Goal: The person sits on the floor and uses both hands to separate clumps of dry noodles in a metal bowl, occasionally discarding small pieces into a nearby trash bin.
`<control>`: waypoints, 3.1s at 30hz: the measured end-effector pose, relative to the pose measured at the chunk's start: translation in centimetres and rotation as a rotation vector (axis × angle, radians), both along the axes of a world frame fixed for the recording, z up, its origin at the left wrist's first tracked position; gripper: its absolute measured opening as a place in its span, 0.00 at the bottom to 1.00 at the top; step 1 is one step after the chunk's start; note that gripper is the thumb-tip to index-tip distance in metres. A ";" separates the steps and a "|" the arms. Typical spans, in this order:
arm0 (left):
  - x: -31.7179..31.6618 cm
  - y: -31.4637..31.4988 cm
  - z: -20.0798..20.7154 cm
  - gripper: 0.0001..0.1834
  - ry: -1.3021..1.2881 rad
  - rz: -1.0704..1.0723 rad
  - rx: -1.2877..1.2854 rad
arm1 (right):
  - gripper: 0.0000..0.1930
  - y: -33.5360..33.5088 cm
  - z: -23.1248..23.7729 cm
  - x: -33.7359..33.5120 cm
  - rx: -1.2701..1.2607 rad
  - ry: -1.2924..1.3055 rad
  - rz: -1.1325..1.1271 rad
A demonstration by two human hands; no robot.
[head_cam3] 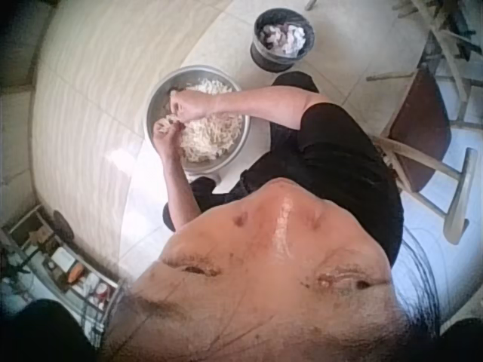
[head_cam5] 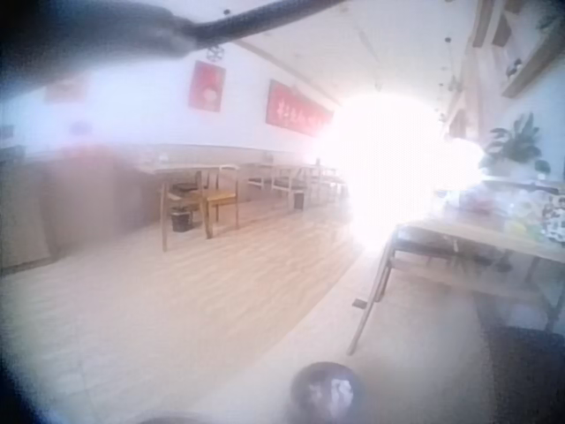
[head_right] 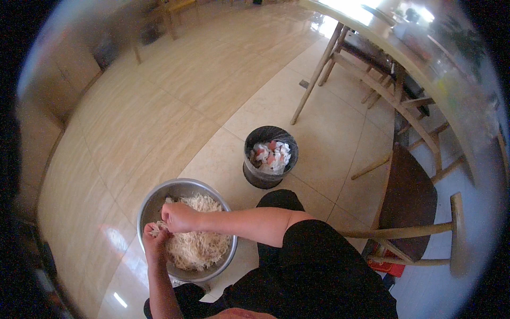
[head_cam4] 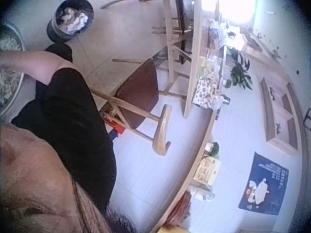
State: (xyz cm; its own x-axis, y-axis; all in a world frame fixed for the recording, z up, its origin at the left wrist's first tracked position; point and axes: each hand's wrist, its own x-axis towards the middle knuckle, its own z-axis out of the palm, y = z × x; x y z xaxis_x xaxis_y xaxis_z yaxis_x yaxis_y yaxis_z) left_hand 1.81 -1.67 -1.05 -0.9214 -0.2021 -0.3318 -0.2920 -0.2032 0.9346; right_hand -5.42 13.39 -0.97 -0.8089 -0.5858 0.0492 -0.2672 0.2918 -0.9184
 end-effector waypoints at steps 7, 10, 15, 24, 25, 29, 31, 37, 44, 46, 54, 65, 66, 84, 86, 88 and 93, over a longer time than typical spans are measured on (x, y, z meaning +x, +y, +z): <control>-0.6 -0.6 -0.1 0.11 -0.042 0.029 -0.051 | 0.12 0.4 -1.7 -1.0 -0.180 -0.153 -0.001; 0.0 -0.9 0.4 0.12 -0.046 -0.027 0.058 | 0.11 -0.3 -0.5 0.3 -0.098 -0.167 -0.004; 0.8 -1.7 -0.6 0.13 0.015 0.044 0.169 | 0.10 -0.2 0.0 -0.2 -0.040 -0.185 -0.056; 0.4 -1.1 0.1 0.13 -0.037 -0.062 0.164 | 0.11 -0.3 0.6 -0.1 -0.015 -0.238 0.005; 0.4 -1.3 0.2 0.13 -0.048 -0.061 0.130 | 0.11 -0.2 0.6 -0.1 -0.027 -0.269 -0.010; 0.4 -1.5 -0.4 0.15 0.017 0.013 0.261 | 0.14 0.2 -0.6 -0.7 -0.167 -0.348 -0.018; 0.4 -1.2 -0.4 0.17 0.022 -0.036 0.315 | 0.12 -0.1 0.2 -0.7 -0.212 -0.632 0.012; 0.4 -0.8 -0.6 0.15 -0.017 -0.072 0.184 | 0.12 -0.4 1.2 -0.4 -0.302 -0.778 0.030; 0.2 -0.3 0.7 0.11 -0.048 -0.054 0.142 | 0.14 -0.2 0.8 -0.5 -0.194 -0.544 0.049; 0.4 -0.4 0.3 0.12 -0.002 -0.056 0.150 | 0.15 -0.3 0.0 -0.4 -0.199 -0.443 0.023; 0.6 -0.8 -0.4 0.14 0.004 -0.009 0.306 | 0.16 -0.7 -0.8 -0.4 -0.201 -0.390 -0.037; 0.4 -0.9 -0.8 0.13 -0.023 0.003 0.214 | 0.20 -0.5 -0.7 0.1 -0.131 -0.321 -0.042; 0.4 -0.9 -0.8 0.13 -0.017 0.010 0.217 | 0.20 -0.6 -0.4 0.1 -0.127 -0.350 -0.034; 0.4 -0.5 -0.9 0.15 0.018 0.022 0.169 | 0.17 -0.4 -0.3 0.0 -0.126 -0.416 0.020; 0.3 -0.6 -0.5 0.15 -0.001 0.021 0.123 | 0.17 -0.5 -0.3 0.0 -0.148 -0.420 0.008; 0.2 -1.0 -0.7 0.15 0.031 0.075 0.127 | 0.17 -0.5 0.2 -0.2 -0.149 -0.411 -0.040; 0.2 -1.8 -1.1 0.16 0.025 0.098 0.206 | 0.17 -0.2 0.5 -0.9 -0.171 -0.431 -0.054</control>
State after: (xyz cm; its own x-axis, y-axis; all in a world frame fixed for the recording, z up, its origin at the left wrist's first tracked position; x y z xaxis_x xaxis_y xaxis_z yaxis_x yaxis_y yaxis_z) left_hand 1.98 -3.46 -2.13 -0.9091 -0.2217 -0.3527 -0.2388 -0.4166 0.8772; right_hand -6.36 13.18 -0.44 -0.8061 -0.5550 -0.2057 0.1608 0.1291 -0.9785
